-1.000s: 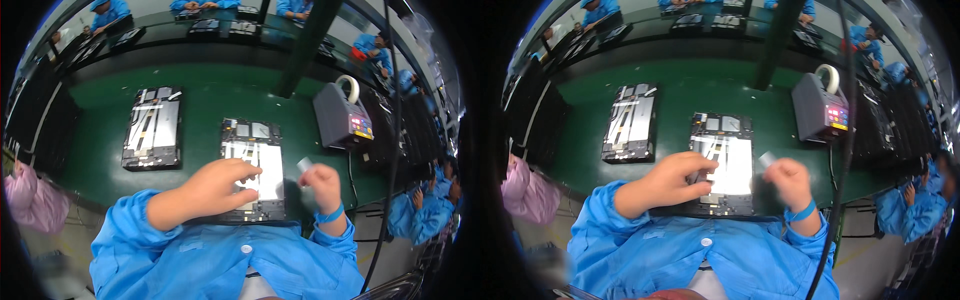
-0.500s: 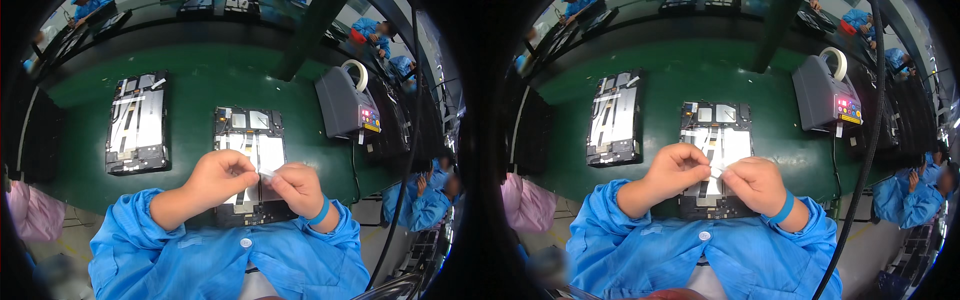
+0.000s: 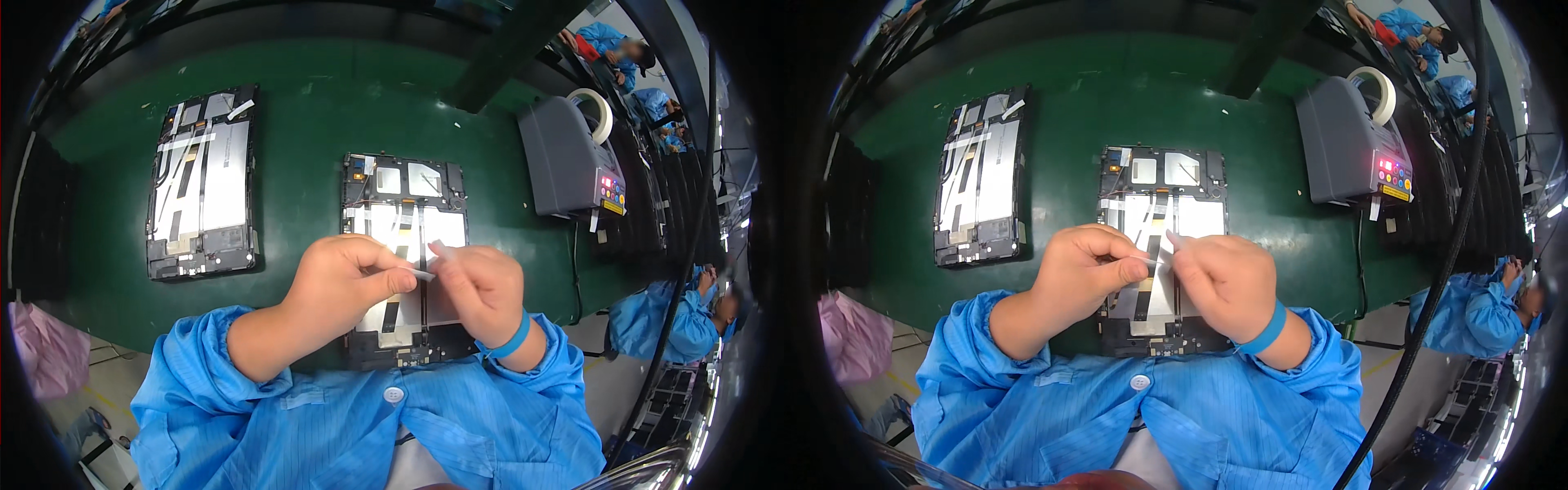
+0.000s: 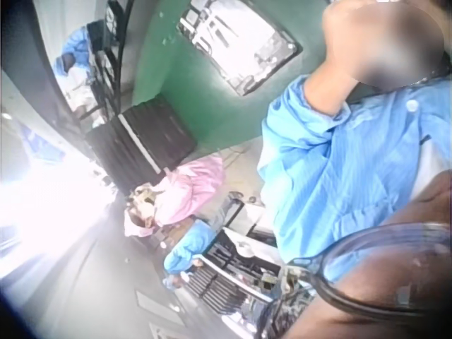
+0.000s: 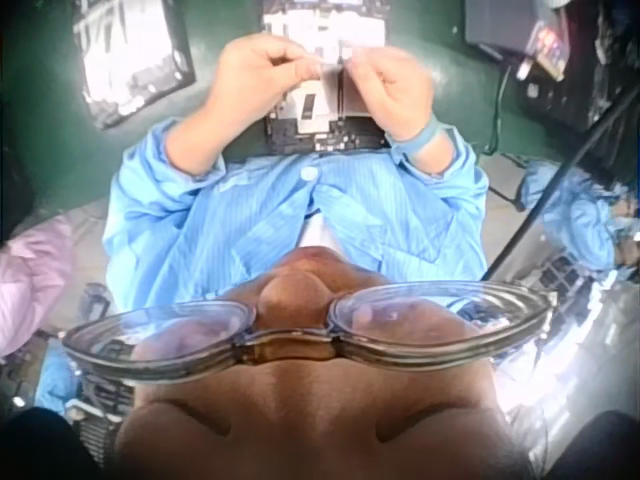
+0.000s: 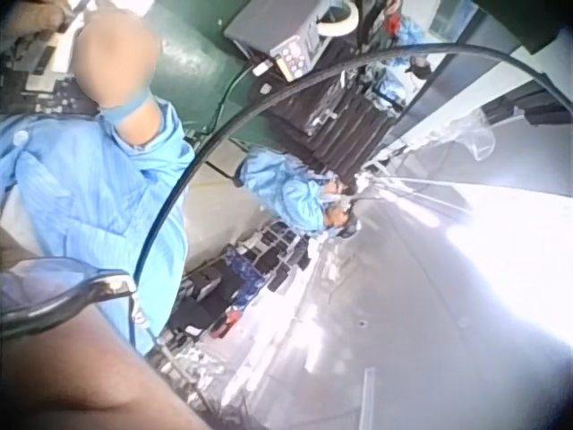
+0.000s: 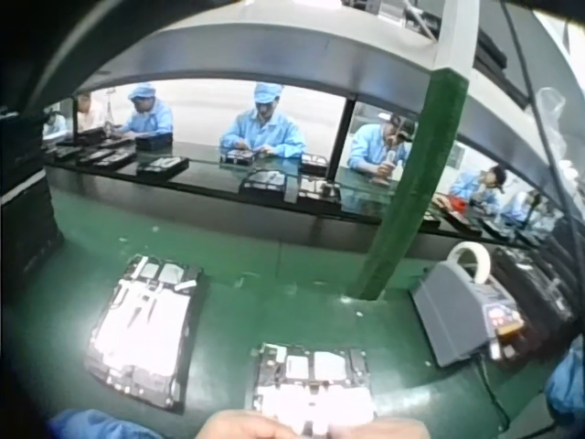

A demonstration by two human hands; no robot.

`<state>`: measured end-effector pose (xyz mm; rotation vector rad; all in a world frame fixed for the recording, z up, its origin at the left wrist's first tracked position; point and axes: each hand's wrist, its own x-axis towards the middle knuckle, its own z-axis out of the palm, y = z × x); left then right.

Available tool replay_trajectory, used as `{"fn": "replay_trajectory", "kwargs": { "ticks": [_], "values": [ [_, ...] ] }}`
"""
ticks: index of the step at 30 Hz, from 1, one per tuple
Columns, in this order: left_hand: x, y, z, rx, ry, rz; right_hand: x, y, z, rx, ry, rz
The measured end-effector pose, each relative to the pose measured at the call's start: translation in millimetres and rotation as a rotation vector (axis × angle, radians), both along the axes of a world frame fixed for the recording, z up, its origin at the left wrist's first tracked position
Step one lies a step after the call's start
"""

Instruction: The person applies white adhesive tape to the internal components of a black electronic device chassis. They repeatedly pick up the device, apply tape to specific areas, and place the device back on the green workbench. The person handles multiple units sequentially in a factory setting.

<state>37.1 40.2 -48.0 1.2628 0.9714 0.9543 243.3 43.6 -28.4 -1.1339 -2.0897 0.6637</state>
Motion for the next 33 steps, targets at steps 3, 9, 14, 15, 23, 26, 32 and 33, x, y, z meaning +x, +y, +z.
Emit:
{"fn": "replay_trajectory", "kwargs": {
  "ticks": [3,9,14,15,23,26,32,33],
  "values": [
    [-0.5,-0.4,2.0,-0.109,-0.077,-0.001,-5.2,-1.1,3.4,-0.158,0.308,-0.097],
    [-4.2,6.2,-4.2,0.157,-0.007,0.030,-10.3,11.6,9.2,-0.270,0.238,0.040],
    [-21.9,23.6,3.6,0.649,0.620,0.317,-19.3,46.0,5.9,-0.182,0.252,-0.003],
    [-23.1,25.3,1.9,0.687,0.703,0.316,-22.7,52.1,5.1,-0.166,0.261,-0.007],
    [-22.3,28.1,-6.8,0.699,1.121,0.225,-57.7,85.6,-1.6,-0.169,-0.089,0.268],
    [-20.9,27.8,-8.4,0.692,1.146,0.195,-61.5,97.0,-5.8,0.036,-0.152,0.338],
    [-21.1,29.7,-7.6,0.712,1.161,0.172,-66.4,114.3,-15.5,0.156,-0.213,0.432],
    [-20.9,30.0,-7.5,0.711,1.158,0.169,-65.9,115.4,-17.2,0.174,-0.226,0.445]
  ]
}}
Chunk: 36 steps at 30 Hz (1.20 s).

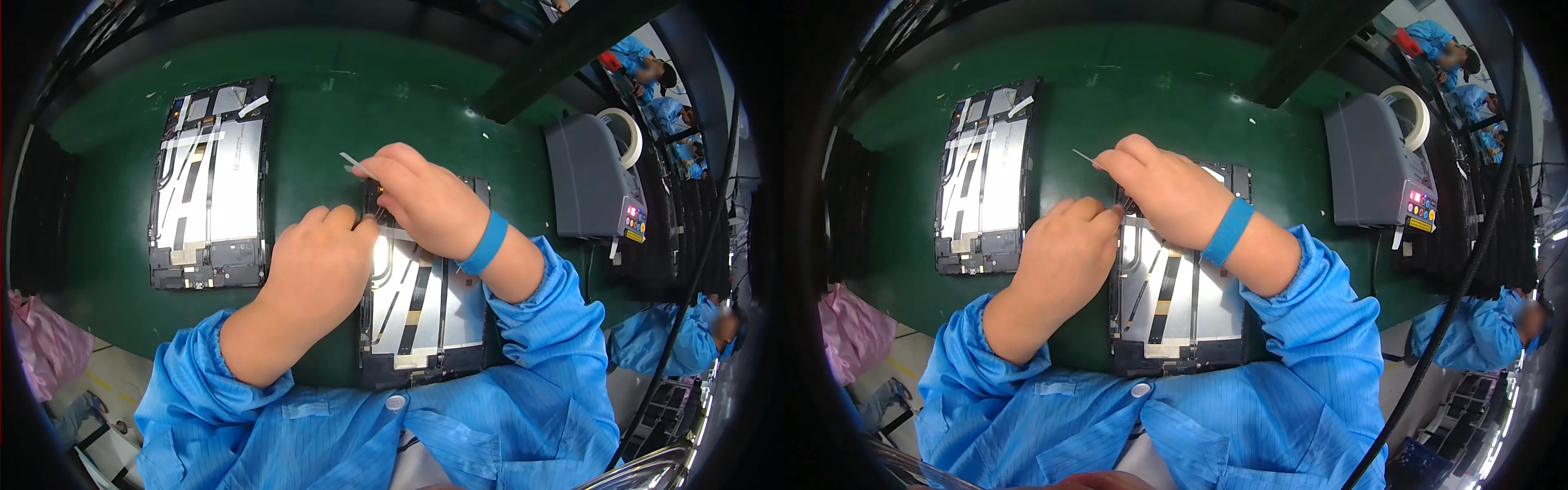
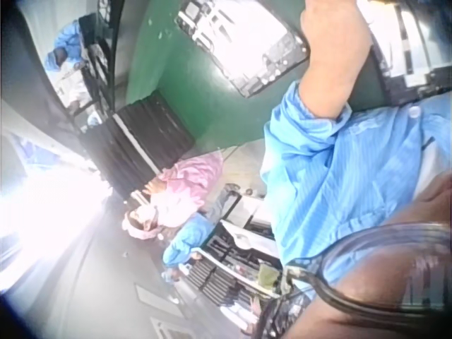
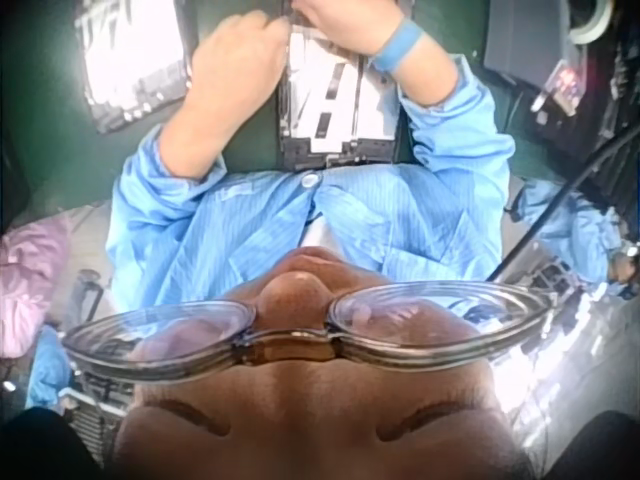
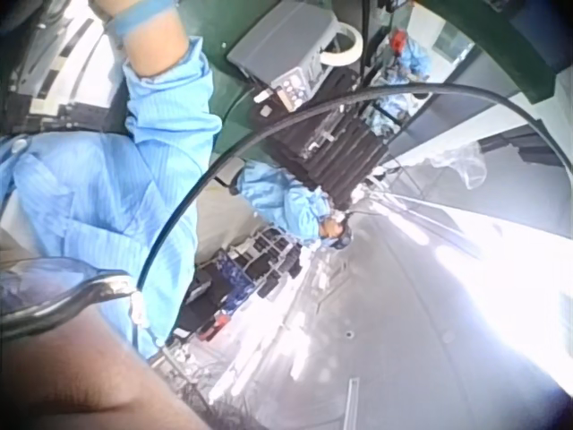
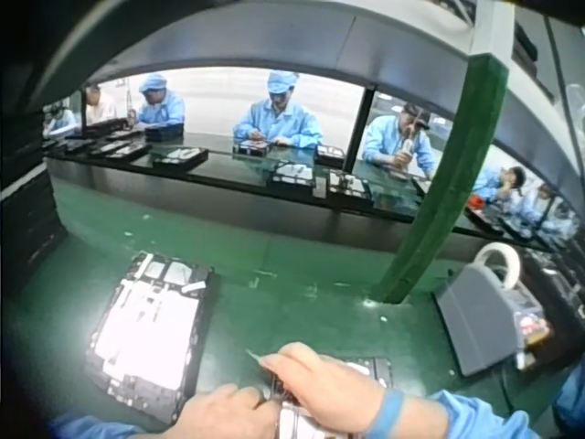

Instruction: The person applies white adhesive tape to the internal components of a black electronic device chassis. They repeatedly pick up the device, apply tape to specific areas, and place the device back on the green workbench. The person handles multiple units sequentially in a factory setting.

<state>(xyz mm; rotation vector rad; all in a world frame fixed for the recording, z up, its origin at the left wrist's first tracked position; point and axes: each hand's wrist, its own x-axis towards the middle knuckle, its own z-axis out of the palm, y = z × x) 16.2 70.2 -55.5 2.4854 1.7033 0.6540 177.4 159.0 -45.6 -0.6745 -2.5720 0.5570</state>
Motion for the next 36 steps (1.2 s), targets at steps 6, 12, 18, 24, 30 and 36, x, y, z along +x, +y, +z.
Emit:
{"fn": "replay_trajectory", "kwargs": {
  "ticks": [6,12,18,24,30,36],
  "values": [
    [-2.7,1.6,-0.2,0.026,-0.048,0.001,-0.5,-9.9,5.6,-0.149,-0.014,-0.235],
    [1.4,7.2,-3.7,0.067,-0.242,0.015,2.5,-13.3,7.4,-0.142,0.046,-0.235],
    [-1.9,9.0,-2.0,0.022,-0.274,-0.018,6.4,-10.0,3.3,-0.183,0.065,-0.230],
    [0.3,9.3,-1.7,-0.005,-0.279,-0.024,6.6,-9.2,-0.6,-0.181,0.114,-0.249],
    [1.0,9.8,-4.0,-0.039,-0.256,-0.044,6.0,-10.7,6.7,0.063,0.039,-0.289],
    [-2.1,9.1,-3.7,-0.086,-0.266,-0.032,22.2,6.4,21.4,-0.157,0.053,0.012]
  ]
}}
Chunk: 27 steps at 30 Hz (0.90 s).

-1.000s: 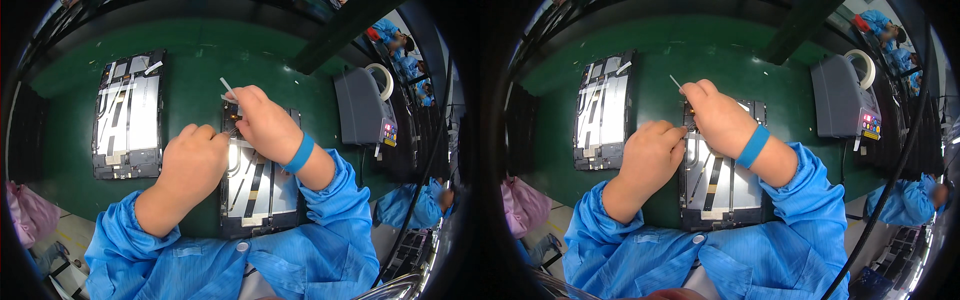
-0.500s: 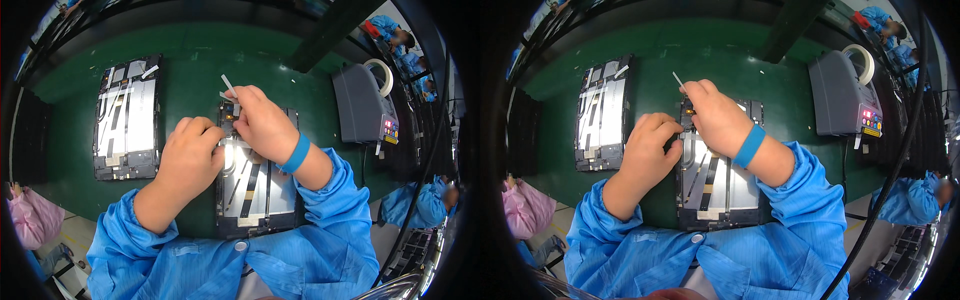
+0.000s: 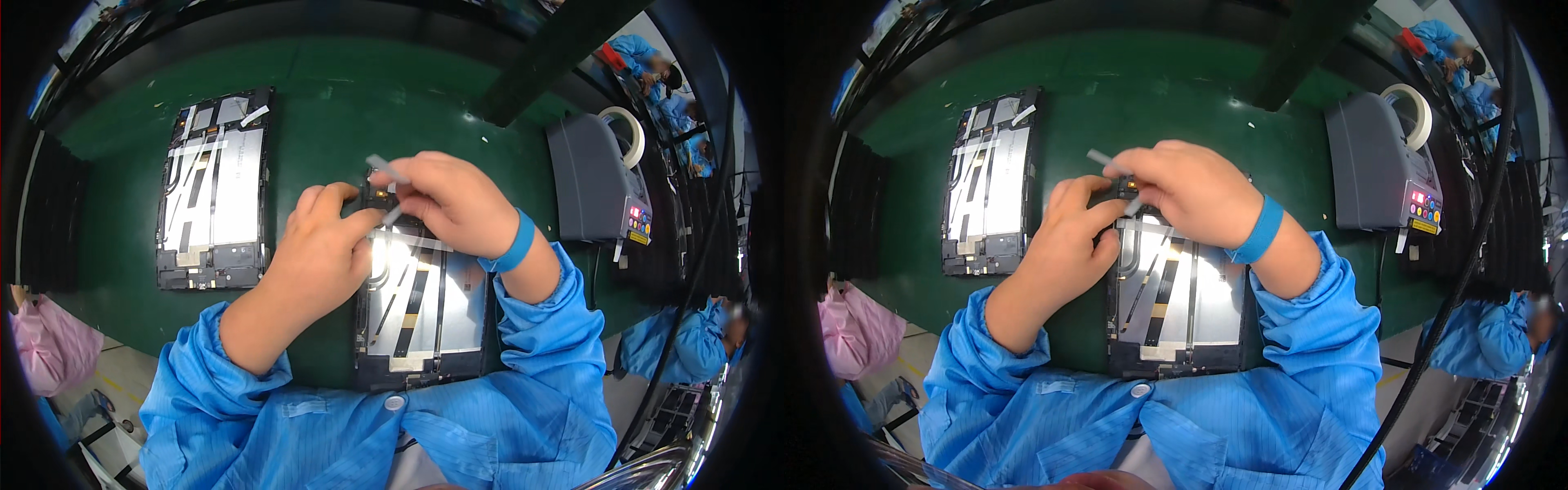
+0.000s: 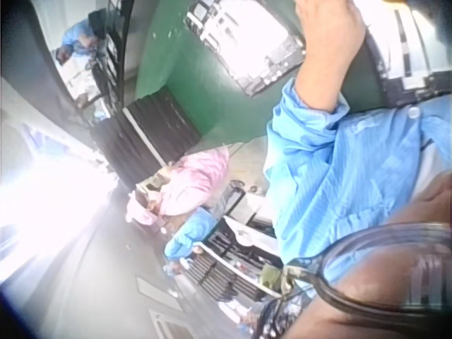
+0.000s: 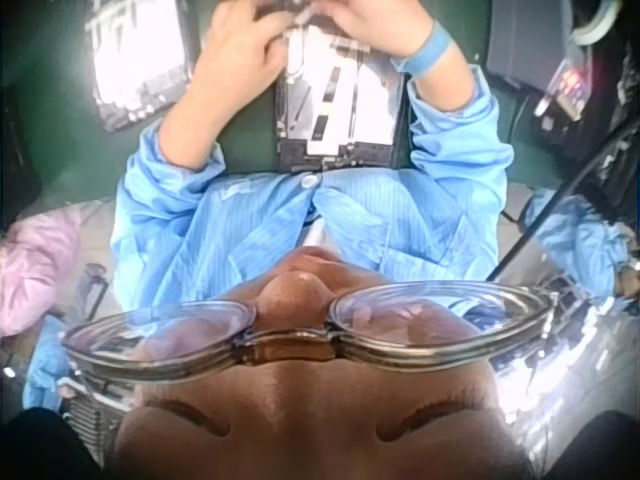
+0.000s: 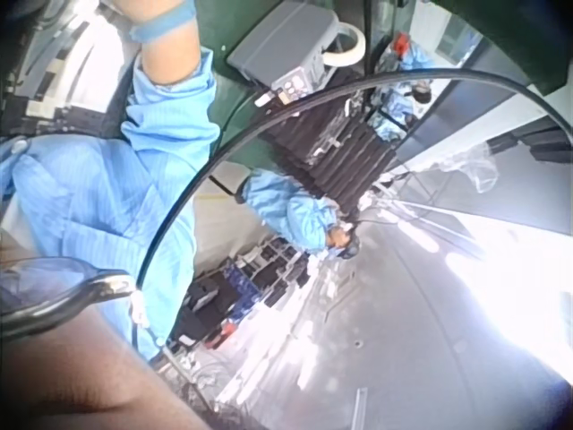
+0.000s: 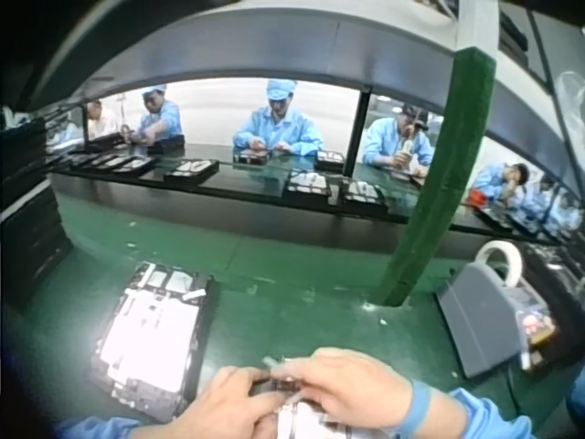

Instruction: The person applies white adhesive tape to the internal components of a black electronic device chassis. They repeatedly pick up the device, apply tape to specific areas, and place the device back on the green workbench. The person handles multiple units sequentially in a factory setting.

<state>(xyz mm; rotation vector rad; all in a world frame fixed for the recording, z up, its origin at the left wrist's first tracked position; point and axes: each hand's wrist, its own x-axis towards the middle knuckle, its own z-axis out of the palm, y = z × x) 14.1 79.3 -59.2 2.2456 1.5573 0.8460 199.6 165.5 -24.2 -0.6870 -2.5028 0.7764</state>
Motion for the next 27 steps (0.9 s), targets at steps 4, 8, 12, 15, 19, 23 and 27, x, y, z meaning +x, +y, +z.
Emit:
{"fn": "replay_trajectory", "kwargs": {
  "ticks": [4,8,12,15,19,23,27],
  "values": [
    [-0.1,0.7,0.9,-0.059,-0.023,-0.014,-8.2,-1.0,-8.1,0.093,-0.053,0.106],
    [-1.3,0.6,-0.6,-0.052,-0.019,0.018,-15.7,-6.5,-11.4,0.275,-0.104,-0.104],
    [-2.5,-0.6,1.4,-0.071,-0.011,0.021,-10.8,-4.8,-18.8,0.156,0.135,-0.287],
    [-2.0,-0.9,1.5,-0.072,-0.005,0.031,-5.8,-5.3,-26.6,-0.359,0.128,-0.263],
    [-2.1,-2.0,0.9,-0.070,-0.002,0.033,-8.8,-6.1,-21.9,-0.539,0.114,-0.256],
    [-2.3,-3.1,2.3,-0.078,-0.004,0.020,-2.3,-1.5,-18.4,-0.653,0.231,-0.265],
    [-1.7,-3.3,-0.3,-0.061,-0.005,0.036,-0.7,3.9,-18.8,-0.725,0.257,-0.363]
  ]
}}
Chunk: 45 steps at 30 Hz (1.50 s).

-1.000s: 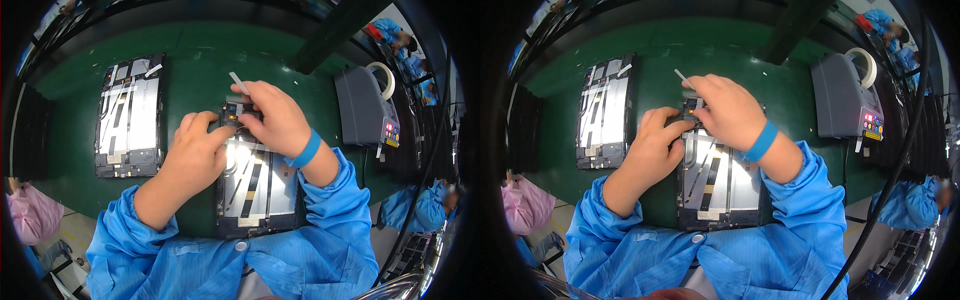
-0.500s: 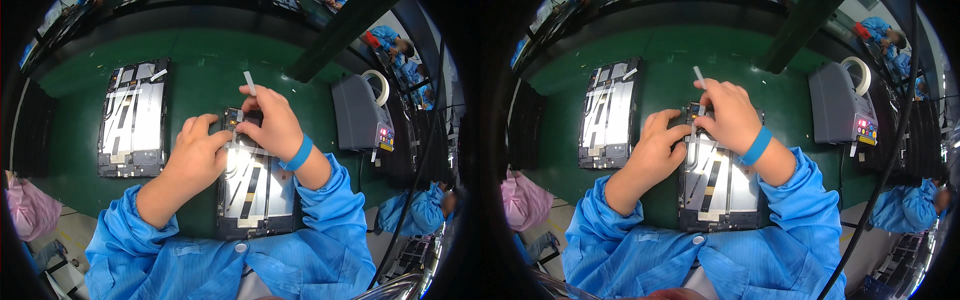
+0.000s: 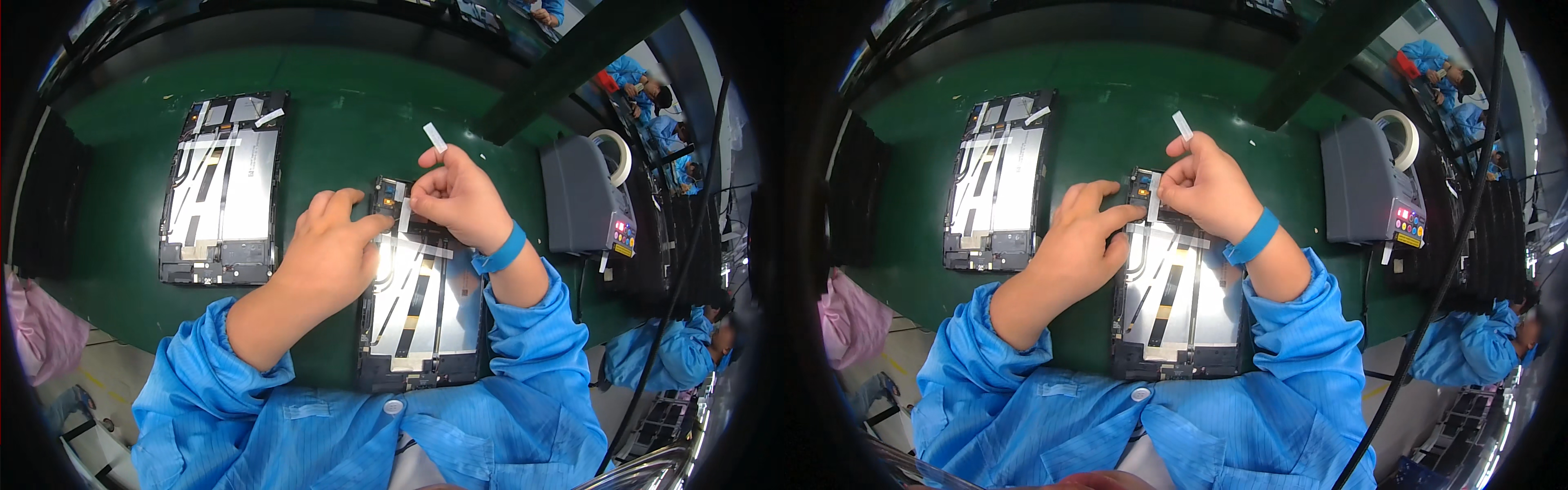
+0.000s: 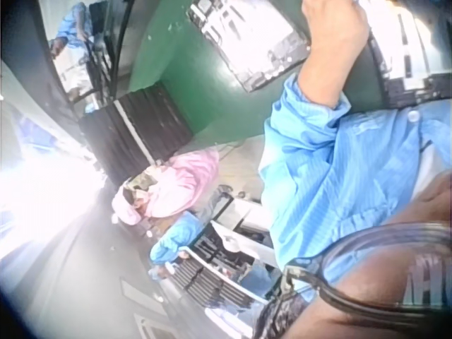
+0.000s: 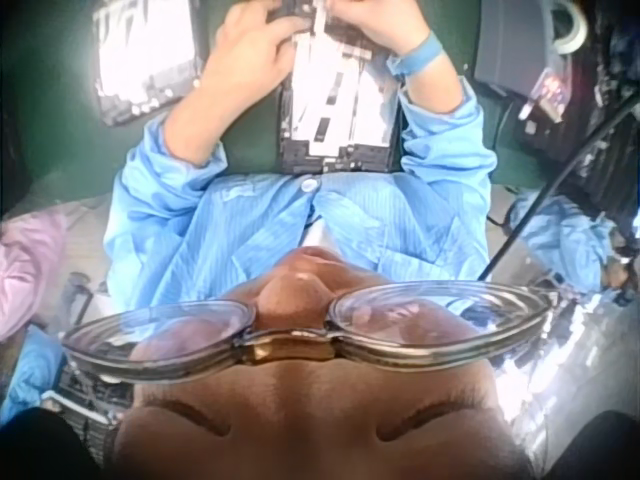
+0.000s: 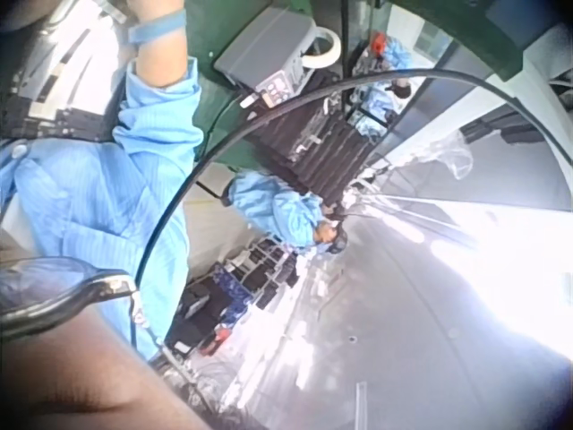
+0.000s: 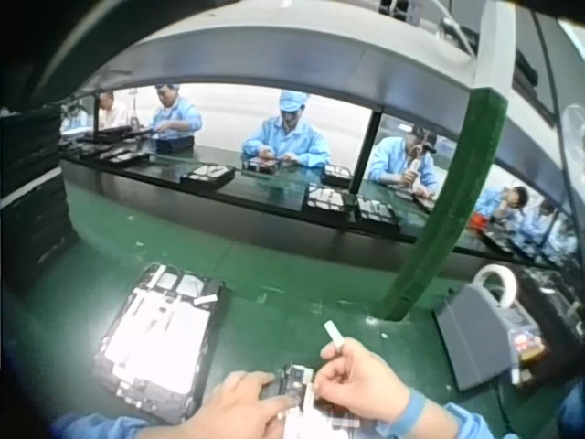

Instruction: The person applies white adhesive tape to the internal components of a black electronic device chassis. They repeatedly pick up the device, apply tape to specific areas, and place the device back on the green workbench. The person handles multiple units sequentially in a factory setting.

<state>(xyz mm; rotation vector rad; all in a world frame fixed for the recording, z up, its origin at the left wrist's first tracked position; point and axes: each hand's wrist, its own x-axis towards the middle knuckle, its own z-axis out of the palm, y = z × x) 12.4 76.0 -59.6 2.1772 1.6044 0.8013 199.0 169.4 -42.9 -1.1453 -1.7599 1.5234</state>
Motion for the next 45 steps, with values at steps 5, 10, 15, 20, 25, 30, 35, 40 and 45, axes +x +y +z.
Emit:
{"fn": "replay_trajectory", "kwargs": {
  "ticks": [5,10,15,20,25,30,35,40,45],
  "values": [
    [-0.2,0.4,-2.9,0.013,-0.007,0.002,-9.7,0.2,-5.1,-0.002,-0.156,-0.095],
    [-0.2,0.0,-3.7,0.017,-0.006,0.009,-22.7,-8.1,-0.7,0.170,-0.379,-0.201],
    [0.3,-0.8,-6.0,0.022,-0.007,0.018,-27.5,-12.2,3.8,0.219,-0.448,-0.210],
    [1.0,-0.8,-6.5,0.019,-0.004,0.020,-28.5,-14.6,1.3,0.276,-0.456,-0.236],
    [1.3,0.4,-8.4,0.037,0.007,0.027,-32.4,-9.6,3.7,0.253,-0.572,-0.217],
    [1.5,0.2,-6.1,0.068,0.040,0.023,-25.3,-5.4,5.6,0.280,-0.579,-0.212],
    [-0.1,-0.2,-8.4,0.092,0.043,0.016,-10.9,-27.0,-7.3,0.334,-0.194,-0.120],
    [1.1,-0.6,-10.6,0.107,0.036,0.021,2.7,-34.1,-14.4,0.674,-0.262,0.119],
    [0.5,-0.2,-8.5,0.154,0.074,0.000,6.8,-47.6,-0.4,0.879,-0.620,0.274]
  ]
}}
